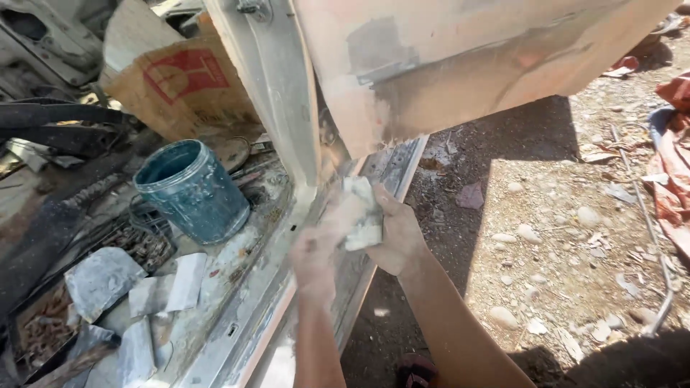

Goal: The person uses a sanding block to smooth the surface of a metal car door frame. They work along the vertical edge and the lower horizontal section of the frame, applying consistent pressure to remove rust and old paint.

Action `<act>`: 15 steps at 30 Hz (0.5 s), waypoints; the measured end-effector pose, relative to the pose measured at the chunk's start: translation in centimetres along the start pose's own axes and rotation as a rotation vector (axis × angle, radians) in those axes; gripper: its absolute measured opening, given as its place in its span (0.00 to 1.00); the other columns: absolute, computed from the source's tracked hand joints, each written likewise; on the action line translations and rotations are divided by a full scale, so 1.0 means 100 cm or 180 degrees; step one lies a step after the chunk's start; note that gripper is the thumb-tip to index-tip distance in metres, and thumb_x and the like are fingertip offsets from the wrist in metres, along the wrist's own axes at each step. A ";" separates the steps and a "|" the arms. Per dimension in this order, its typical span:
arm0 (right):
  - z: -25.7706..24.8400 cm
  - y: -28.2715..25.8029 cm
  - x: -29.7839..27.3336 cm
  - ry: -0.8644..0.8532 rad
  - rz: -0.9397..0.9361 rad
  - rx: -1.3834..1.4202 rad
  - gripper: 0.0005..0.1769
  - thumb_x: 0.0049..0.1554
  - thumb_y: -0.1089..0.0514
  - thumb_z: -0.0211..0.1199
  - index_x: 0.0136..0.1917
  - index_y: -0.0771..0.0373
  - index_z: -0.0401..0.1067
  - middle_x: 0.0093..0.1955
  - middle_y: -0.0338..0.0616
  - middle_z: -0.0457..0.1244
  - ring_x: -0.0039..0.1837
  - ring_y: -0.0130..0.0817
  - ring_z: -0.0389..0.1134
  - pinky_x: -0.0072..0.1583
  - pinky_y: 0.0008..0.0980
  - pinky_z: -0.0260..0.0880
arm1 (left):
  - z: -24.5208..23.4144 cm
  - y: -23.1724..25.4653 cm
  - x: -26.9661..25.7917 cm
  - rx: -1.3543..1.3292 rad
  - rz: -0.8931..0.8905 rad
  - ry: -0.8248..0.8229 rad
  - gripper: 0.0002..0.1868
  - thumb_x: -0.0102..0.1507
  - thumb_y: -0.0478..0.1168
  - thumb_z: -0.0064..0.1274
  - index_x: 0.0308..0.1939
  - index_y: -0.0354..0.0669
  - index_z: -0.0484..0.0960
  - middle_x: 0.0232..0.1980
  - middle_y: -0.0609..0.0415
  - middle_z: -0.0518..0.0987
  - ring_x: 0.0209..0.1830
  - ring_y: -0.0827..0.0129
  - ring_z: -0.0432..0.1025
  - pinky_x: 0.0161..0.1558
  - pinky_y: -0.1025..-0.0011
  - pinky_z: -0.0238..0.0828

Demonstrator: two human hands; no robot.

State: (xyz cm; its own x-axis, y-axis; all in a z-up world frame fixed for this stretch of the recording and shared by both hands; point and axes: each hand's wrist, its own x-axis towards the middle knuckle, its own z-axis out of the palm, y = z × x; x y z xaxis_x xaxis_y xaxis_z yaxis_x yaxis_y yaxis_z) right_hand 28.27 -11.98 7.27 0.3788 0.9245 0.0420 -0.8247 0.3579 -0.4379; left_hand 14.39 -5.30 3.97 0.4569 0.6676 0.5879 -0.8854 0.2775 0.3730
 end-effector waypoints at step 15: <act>-0.002 -0.005 0.002 -0.0165 -0.0031 -0.0130 0.26 0.68 0.48 0.46 0.70 0.69 0.62 0.60 0.56 0.67 0.57 0.40 0.70 0.59 0.39 0.71 | -0.005 0.023 -0.025 -0.0061 0.0346 -0.0072 0.17 0.74 0.48 0.42 0.53 0.38 0.76 0.29 0.58 0.72 0.27 0.71 0.60 0.35 0.70 0.53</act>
State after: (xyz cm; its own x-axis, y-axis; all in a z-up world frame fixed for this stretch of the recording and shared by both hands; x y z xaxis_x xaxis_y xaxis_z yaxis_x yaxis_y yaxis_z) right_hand 28.84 -11.97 7.31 0.3636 0.9270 0.0925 -0.8029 0.3622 -0.4735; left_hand 11.12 -5.95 2.98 0.3598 0.6788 0.6402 -0.9311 0.2177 0.2926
